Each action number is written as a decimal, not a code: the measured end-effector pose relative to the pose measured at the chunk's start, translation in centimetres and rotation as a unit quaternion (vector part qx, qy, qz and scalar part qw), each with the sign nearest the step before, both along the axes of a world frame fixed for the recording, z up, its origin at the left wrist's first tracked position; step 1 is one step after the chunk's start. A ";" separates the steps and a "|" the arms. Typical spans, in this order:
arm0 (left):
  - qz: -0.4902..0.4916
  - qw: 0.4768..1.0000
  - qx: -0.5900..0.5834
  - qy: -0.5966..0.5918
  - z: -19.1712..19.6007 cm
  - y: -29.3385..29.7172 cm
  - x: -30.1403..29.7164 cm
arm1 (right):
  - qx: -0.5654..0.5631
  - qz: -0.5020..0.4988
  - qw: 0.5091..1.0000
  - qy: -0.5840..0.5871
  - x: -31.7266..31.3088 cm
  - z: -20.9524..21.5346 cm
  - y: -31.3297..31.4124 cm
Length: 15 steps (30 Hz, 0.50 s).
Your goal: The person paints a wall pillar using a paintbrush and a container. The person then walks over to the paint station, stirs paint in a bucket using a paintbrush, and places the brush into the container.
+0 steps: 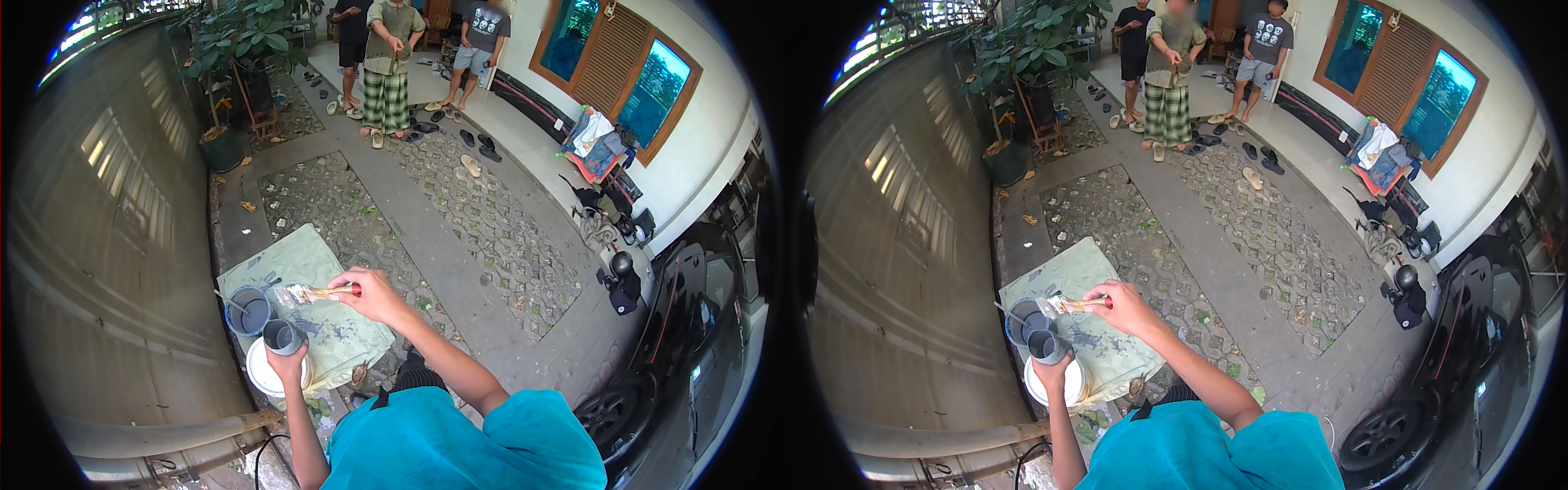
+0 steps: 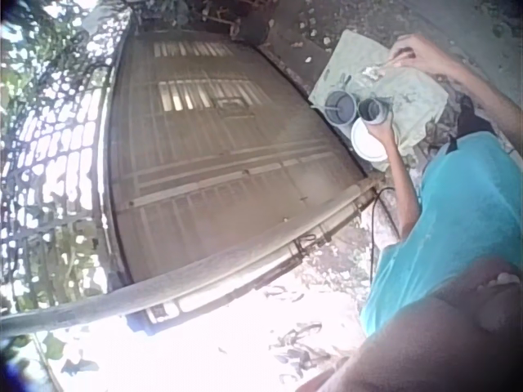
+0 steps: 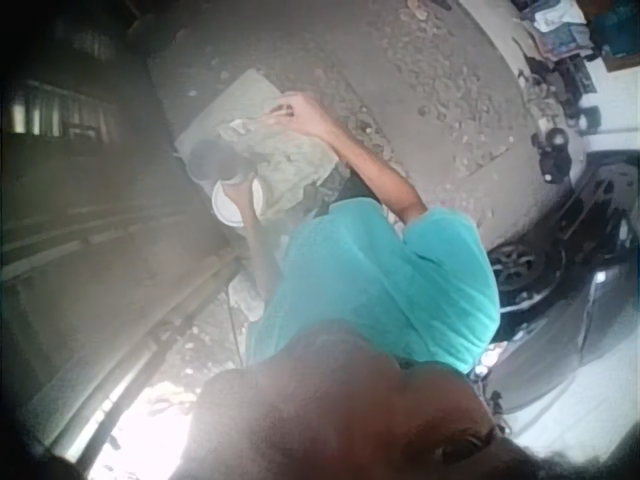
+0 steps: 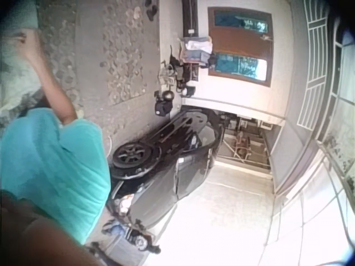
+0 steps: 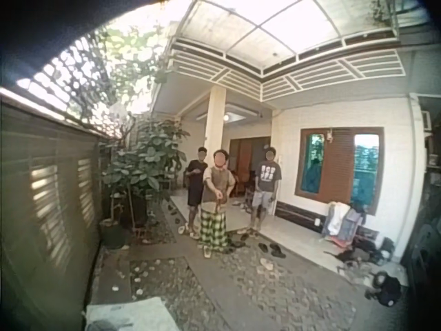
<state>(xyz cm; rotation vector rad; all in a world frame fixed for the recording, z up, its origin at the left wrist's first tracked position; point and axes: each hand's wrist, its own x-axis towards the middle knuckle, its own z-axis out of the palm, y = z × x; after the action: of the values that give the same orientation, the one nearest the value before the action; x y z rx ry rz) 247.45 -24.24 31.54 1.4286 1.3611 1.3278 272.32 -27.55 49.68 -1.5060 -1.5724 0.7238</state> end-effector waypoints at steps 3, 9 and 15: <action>0.000 1.000 -0.002 -0.005 0.2 0.1 0.4 | 0.032 -0.031 0.999 0.026 0.1 1.6 -0.8; -0.003 1.000 -0.003 -0.005 0.9 -0.7 0.6 | 0.092 -0.083 0.980 0.153 -0.9 2.4 -0.7; 0.015 1.000 0.003 0.005 1.5 -1.5 0.7 | 0.109 -0.035 0.969 0.221 -3.3 2.1 -0.3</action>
<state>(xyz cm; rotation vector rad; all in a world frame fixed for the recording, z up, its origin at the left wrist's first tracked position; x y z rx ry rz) 248.15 -25.75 33.02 1.4254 1.3905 1.3477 269.07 -27.86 51.82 -1.1385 -1.2101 0.7569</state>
